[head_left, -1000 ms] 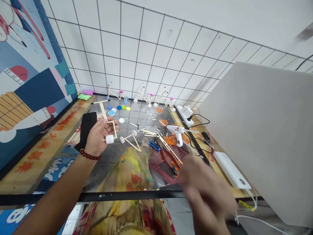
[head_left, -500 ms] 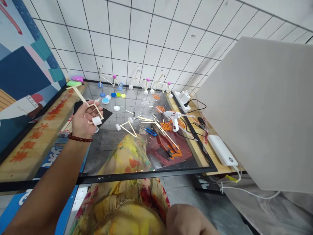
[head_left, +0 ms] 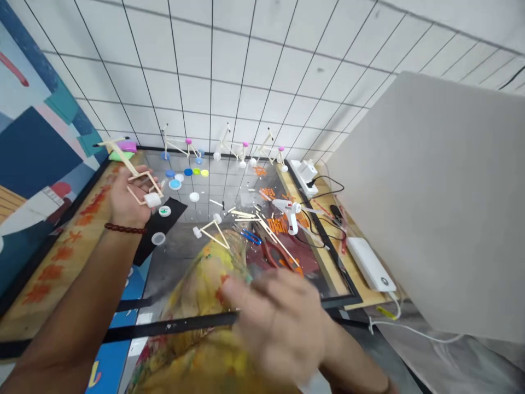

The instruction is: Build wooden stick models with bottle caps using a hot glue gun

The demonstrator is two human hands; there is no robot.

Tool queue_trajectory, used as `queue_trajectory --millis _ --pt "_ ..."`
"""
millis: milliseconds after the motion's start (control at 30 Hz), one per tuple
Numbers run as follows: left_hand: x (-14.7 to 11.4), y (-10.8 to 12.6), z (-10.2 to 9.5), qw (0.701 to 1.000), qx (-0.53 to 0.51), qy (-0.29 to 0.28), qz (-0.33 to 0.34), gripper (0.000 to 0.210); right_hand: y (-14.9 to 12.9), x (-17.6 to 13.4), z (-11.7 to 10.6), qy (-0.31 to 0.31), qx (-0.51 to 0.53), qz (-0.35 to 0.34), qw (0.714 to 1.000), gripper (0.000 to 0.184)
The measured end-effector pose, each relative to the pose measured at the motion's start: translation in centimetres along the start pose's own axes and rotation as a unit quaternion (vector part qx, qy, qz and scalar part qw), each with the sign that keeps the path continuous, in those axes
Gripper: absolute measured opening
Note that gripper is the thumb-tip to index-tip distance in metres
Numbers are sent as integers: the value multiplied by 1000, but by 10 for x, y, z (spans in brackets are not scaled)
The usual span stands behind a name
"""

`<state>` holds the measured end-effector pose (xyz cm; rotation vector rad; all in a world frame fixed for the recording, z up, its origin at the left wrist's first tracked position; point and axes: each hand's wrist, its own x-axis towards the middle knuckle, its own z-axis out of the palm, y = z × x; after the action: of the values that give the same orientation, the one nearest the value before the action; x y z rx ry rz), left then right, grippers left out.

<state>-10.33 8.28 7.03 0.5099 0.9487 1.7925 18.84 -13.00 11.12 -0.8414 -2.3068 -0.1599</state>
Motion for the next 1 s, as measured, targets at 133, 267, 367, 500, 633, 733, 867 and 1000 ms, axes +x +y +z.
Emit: queue_trajectory --millis 133,267,367,500,633,733,867,1000 --pt "18 -28 32 988 78 -89 -104 25 68 9 1 50 -72 84 993 7" --pt "39 -73 56 968 125 -160 -146 17 102 -26 5 -23 -79 181 980 8" --pt "55 -100 68 962 148 -176 -149 25 106 -60 13 -57 -91 232 967 15" --pt "68 -123 76 960 167 -176 -140 31 113 -99 21 -122 -115 381 909 25" --pt "70 -136 77 957 171 -183 -145 33 127 -117 27 -186 -122 452 864 28" --pt "68 -134 78 956 170 -195 -136 33 133 -115 33 -210 -125 464 852 27" --pt "56 -103 80 965 132 -194 -118 30 133 -105 40 -216 -110 459 855 26" --pt "35 -56 72 960 107 -227 -120 36 134 -103 44 -244 -137 467 839 25"
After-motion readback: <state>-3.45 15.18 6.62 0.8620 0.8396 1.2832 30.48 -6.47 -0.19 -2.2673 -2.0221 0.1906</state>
